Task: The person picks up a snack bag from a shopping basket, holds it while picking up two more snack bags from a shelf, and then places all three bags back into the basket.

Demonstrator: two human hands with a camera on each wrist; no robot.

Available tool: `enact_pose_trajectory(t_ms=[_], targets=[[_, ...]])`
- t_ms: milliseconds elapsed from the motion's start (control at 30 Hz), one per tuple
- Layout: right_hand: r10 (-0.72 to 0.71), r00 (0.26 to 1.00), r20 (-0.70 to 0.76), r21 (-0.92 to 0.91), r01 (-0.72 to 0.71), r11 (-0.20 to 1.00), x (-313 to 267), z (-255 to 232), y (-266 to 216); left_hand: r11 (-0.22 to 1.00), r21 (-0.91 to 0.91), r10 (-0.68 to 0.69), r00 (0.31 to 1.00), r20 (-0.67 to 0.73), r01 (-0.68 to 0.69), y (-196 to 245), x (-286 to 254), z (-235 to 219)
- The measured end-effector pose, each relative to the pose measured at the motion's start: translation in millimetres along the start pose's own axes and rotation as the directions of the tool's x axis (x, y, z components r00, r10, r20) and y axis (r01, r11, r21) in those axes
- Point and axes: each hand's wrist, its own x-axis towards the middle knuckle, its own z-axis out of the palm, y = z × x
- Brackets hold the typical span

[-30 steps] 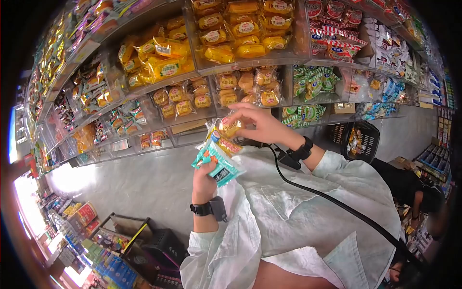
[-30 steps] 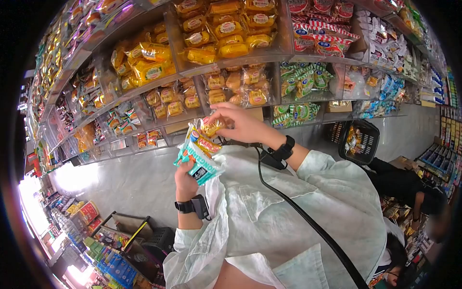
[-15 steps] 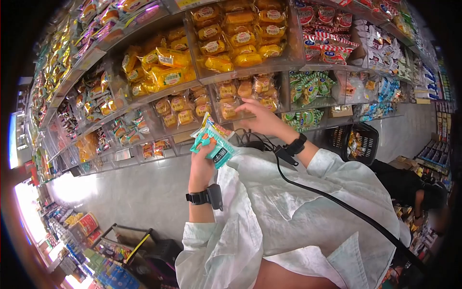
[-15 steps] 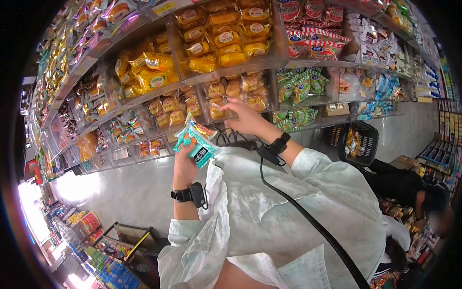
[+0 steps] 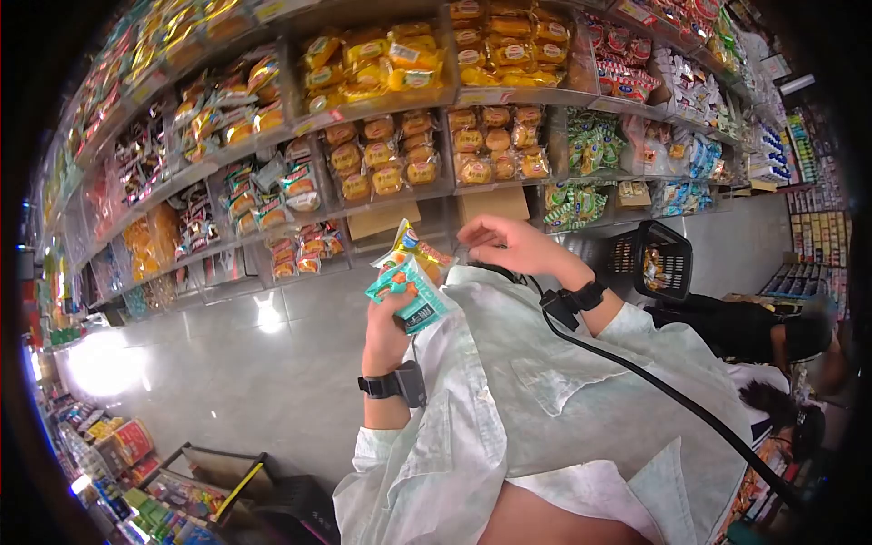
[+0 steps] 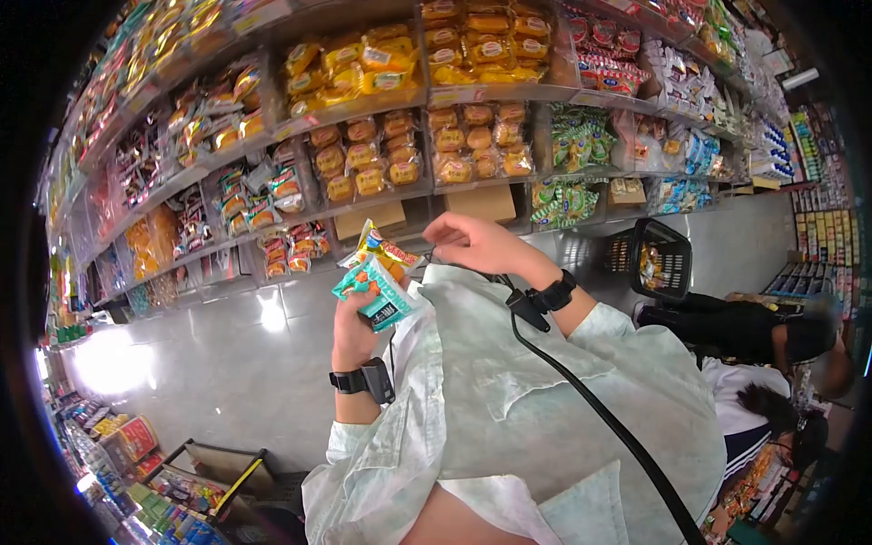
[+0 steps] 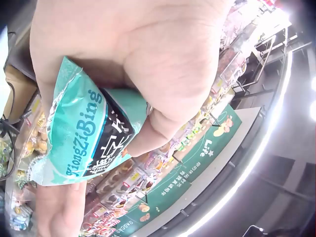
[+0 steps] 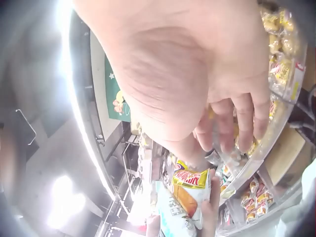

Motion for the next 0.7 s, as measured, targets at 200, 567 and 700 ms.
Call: enact_pose_trajectory(t_ms=[200,567,700], targets=[[0.047,0.998,0.047,-0.098,-0.042,0.994,-12.5,73.1,-52.3,0.986,-0.108,-0.117,0.986,0.121,0.131,1.0,-34.6,-31.9],[0.155,0.965,-0.213,-0.096,-0.179,0.979,-65.9,80.6,-41.3,0.969,0.105,-0.235,0.963,0.131,0.223,-8.1,-35.8,-37.6],[0.080,0.953,-0.294,-0.079,-0.107,0.991,-77.7,71.6,-21.2,0.980,0.073,-0.189,0.979,0.075,0.184,-15.3,-26.5,-37.5]])
